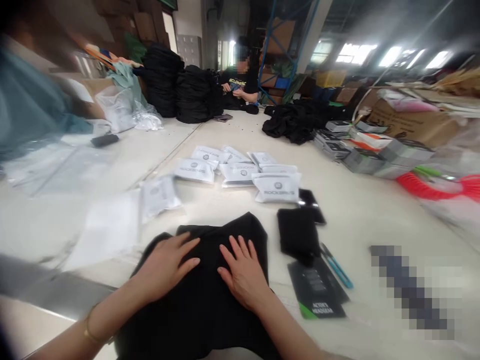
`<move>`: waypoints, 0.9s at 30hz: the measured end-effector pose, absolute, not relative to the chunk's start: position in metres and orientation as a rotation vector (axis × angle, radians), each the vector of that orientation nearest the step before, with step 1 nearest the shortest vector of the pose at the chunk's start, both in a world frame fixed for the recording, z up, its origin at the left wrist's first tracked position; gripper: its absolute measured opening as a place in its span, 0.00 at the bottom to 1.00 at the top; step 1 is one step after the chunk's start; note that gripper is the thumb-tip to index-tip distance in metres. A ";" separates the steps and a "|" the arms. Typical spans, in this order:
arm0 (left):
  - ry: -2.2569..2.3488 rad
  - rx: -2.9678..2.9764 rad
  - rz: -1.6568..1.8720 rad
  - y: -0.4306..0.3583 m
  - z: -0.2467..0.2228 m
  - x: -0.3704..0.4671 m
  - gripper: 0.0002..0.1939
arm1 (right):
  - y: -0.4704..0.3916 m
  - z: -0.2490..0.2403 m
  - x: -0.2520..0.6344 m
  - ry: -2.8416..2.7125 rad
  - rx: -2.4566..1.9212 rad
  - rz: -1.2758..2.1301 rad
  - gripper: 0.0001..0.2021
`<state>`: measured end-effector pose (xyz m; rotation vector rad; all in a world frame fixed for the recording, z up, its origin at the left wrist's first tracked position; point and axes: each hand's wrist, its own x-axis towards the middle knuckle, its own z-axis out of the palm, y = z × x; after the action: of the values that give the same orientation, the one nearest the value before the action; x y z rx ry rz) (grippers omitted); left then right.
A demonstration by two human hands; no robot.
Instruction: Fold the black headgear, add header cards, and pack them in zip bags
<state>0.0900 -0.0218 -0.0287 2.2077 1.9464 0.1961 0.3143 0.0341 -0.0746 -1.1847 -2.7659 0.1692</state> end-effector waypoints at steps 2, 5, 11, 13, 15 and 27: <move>1.983 2.210 0.193 -0.015 -0.044 0.087 0.27 | 0.030 -0.070 0.311 -2.739 -1.219 0.203 0.24; 2.051 2.170 0.163 -0.002 -0.069 0.079 0.30 | 0.025 -0.065 0.313 -2.664 -1.285 0.257 0.22; 1.924 2.255 0.245 0.008 -0.072 0.055 0.27 | 0.014 -0.070 0.334 -2.498 -1.359 0.331 0.21; 1.835 2.308 0.323 0.001 -0.067 0.050 0.25 | 0.014 -0.072 0.340 -2.396 -1.426 0.345 0.20; 1.781 2.351 0.381 -0.010 -0.066 0.048 0.25 | 0.016 -0.073 0.343 -2.312 -1.490 0.347 0.19; 1.794 2.376 0.211 -0.018 -0.076 0.068 0.29 | 0.055 -0.071 0.325 -2.130 -1.400 0.321 0.18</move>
<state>0.0679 -0.0183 -0.0757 2.3763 1.7935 0.2110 0.3254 0.0552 -0.0709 -1.4000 -2.1298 0.3213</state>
